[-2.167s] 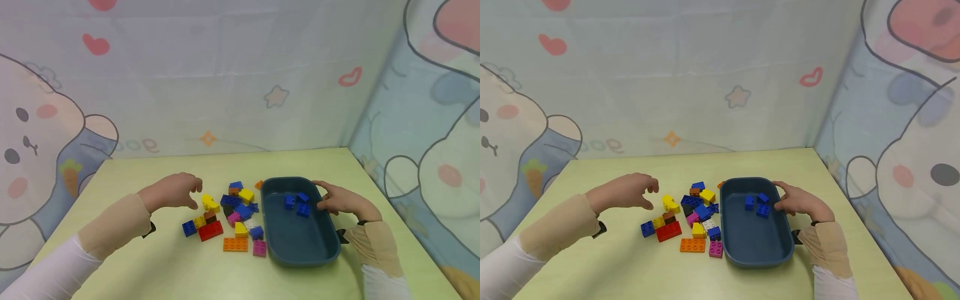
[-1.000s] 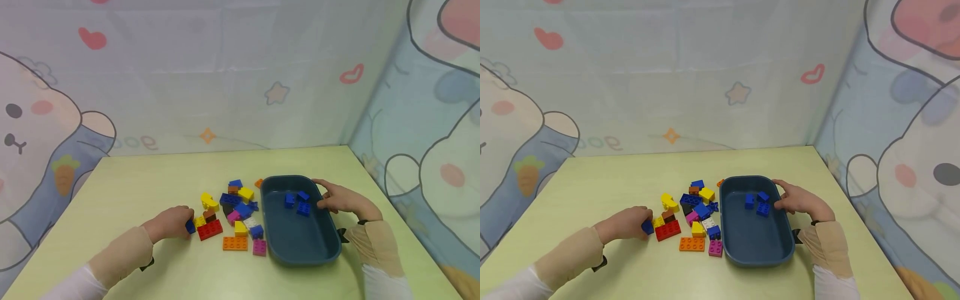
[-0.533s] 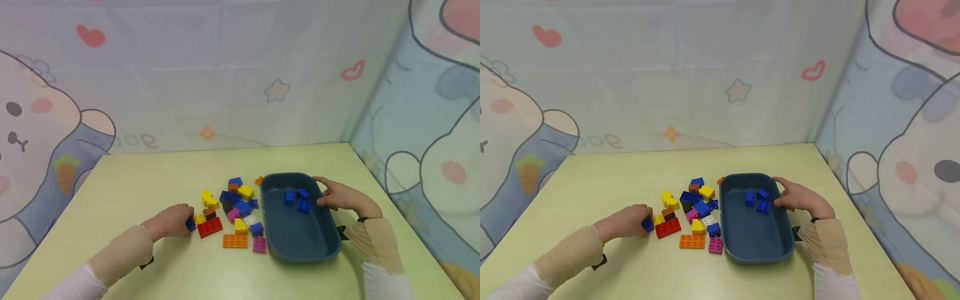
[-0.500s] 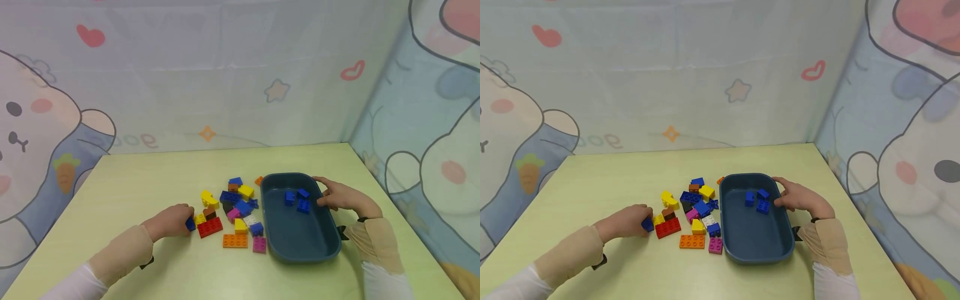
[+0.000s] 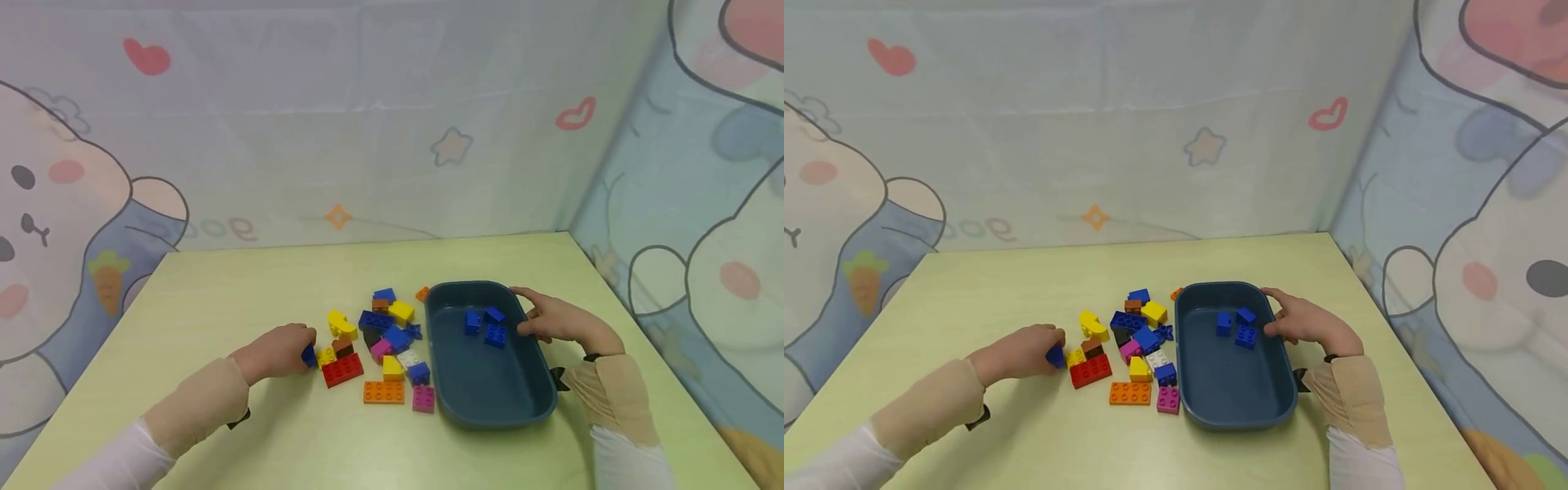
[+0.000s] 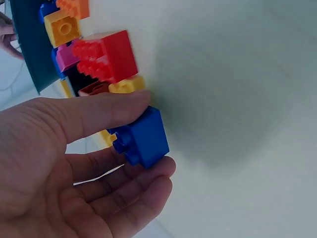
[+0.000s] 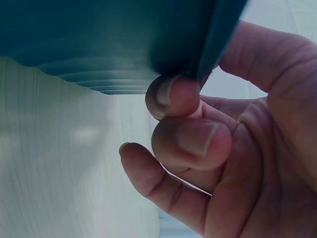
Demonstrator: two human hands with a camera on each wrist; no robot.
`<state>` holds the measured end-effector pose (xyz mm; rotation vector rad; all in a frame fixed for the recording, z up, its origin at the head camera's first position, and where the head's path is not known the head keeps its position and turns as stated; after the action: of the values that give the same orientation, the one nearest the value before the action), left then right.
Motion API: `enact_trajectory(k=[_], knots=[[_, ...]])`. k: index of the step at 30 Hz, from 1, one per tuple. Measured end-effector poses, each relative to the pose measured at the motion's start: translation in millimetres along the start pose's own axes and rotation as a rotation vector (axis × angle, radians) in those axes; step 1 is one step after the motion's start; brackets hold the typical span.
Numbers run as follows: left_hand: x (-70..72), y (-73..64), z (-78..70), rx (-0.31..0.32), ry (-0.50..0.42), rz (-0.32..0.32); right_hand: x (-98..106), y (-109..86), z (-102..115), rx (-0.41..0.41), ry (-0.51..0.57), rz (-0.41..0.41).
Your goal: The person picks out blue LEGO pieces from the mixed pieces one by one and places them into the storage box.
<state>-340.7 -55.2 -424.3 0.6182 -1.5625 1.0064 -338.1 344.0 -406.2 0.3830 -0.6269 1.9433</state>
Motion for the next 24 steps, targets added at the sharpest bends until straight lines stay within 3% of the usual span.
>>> enact_trajectory(k=[6,12,18,24], knots=[[18.2,2.0,-2.9,0.0,0.046,-0.026,-0.5,-0.3,1.2,0.002,-0.002,0.003],[42.8,12.5,-18.6,-0.015,0.077,-0.061,2.1,-0.8,2.2,0.006,-0.013,-0.011],[66.5,24.7,-46.1,-0.062,0.122,-0.088,2.1,-0.1,1.0,0.008,0.005,-0.014],[88.5,38.2,-84.4,-0.129,0.166,-0.122,-0.6,-0.9,-0.7,0.01,0.022,-0.008]])
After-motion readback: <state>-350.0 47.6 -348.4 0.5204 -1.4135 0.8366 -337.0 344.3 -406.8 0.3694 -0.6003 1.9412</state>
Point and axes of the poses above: each hand's wrist, its own y-axis towards the middle knuckle, its own x-axis out of the back of the hand, z = x × y, the point moved 9 cm from there along y, towards the middle knuckle, and after that the axes turned 12 degrees about y, right-handed, at the moved point
